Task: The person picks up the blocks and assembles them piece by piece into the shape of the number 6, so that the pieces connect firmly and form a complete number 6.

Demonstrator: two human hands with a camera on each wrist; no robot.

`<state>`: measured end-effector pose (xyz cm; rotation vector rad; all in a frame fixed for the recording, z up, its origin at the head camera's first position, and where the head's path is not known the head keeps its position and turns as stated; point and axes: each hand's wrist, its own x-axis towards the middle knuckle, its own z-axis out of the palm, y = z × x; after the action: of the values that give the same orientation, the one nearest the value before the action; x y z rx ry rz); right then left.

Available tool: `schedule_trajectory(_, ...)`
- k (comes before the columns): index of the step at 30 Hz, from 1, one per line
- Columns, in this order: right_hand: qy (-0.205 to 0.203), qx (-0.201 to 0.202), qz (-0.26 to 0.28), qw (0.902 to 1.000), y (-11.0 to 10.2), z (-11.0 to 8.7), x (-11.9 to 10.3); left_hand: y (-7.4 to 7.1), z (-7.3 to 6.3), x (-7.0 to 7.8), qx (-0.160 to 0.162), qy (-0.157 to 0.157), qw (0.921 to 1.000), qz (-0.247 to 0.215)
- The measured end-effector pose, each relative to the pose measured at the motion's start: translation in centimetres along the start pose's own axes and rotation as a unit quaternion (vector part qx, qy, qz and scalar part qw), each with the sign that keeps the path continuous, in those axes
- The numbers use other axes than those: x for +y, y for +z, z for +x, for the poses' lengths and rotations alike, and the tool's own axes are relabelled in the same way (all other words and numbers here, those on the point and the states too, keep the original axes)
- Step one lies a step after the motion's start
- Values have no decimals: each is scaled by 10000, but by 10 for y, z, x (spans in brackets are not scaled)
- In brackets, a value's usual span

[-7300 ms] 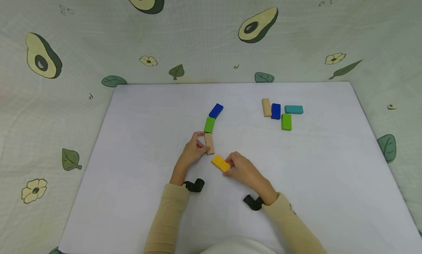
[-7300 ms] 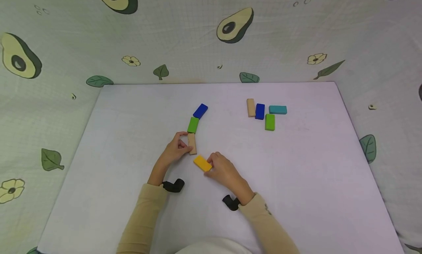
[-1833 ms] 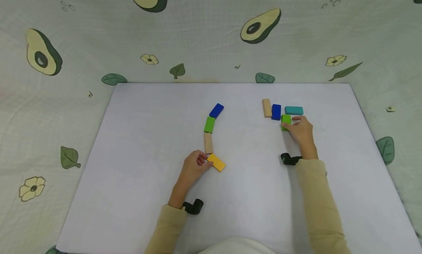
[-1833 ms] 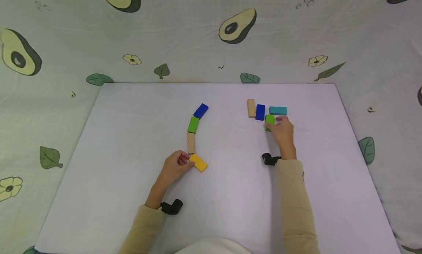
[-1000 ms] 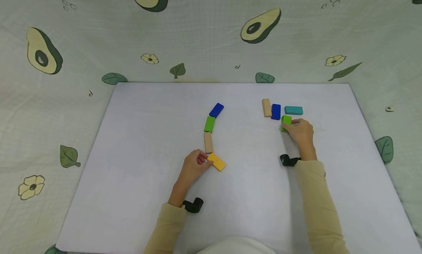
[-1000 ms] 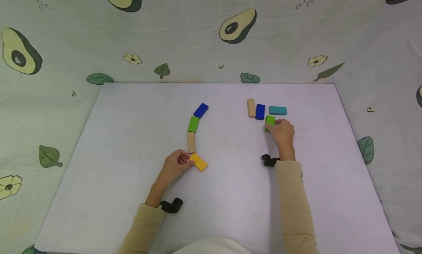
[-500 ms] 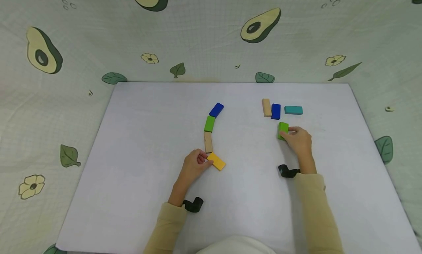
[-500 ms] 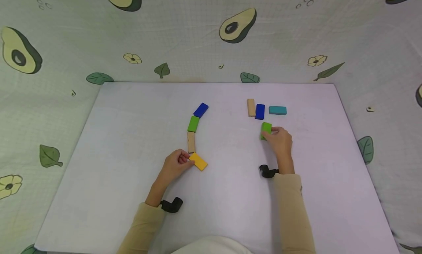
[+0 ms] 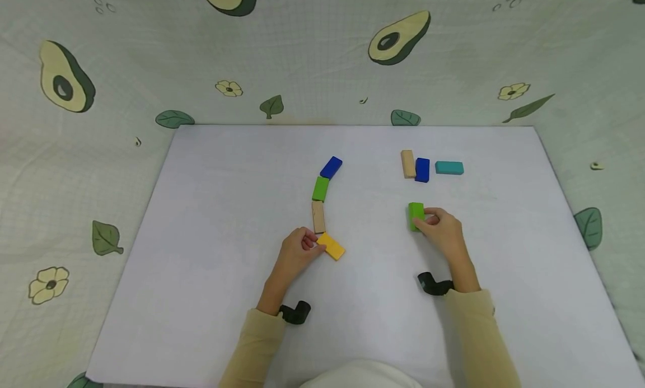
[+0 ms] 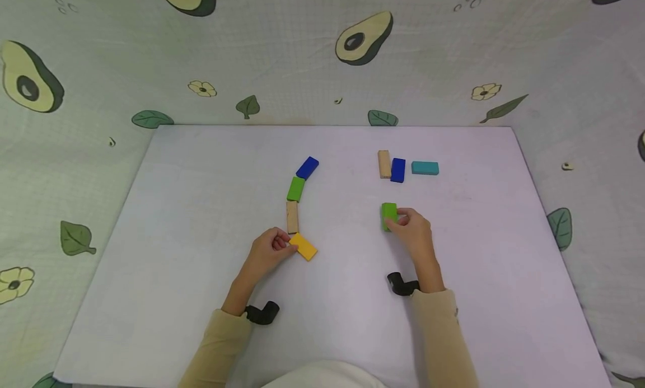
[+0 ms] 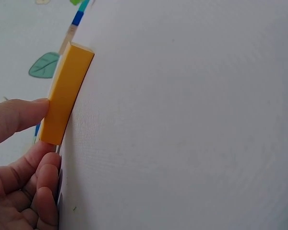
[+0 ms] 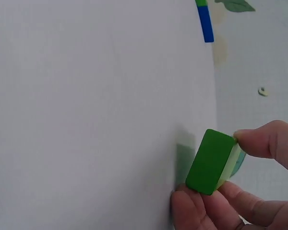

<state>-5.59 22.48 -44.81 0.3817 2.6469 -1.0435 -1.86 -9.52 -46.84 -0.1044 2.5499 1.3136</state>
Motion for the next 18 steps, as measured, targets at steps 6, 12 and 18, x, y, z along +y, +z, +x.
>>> schedule_trajectory(6, -788, -286, -35, 9965, 13, -12, -6, 0, 0, 0, 4, 20, 10000, 7)
schedule_trajectory(12, -1393, -491, -143, 9889, 28, -21, -14, 0, 0, 0, -2, -12, 10000, 1)
schedule_trajectory(18, -1603, -658, -246, 9846, 38, -27, -21, 1, 1, 0, -10, 6, 10000, 11)
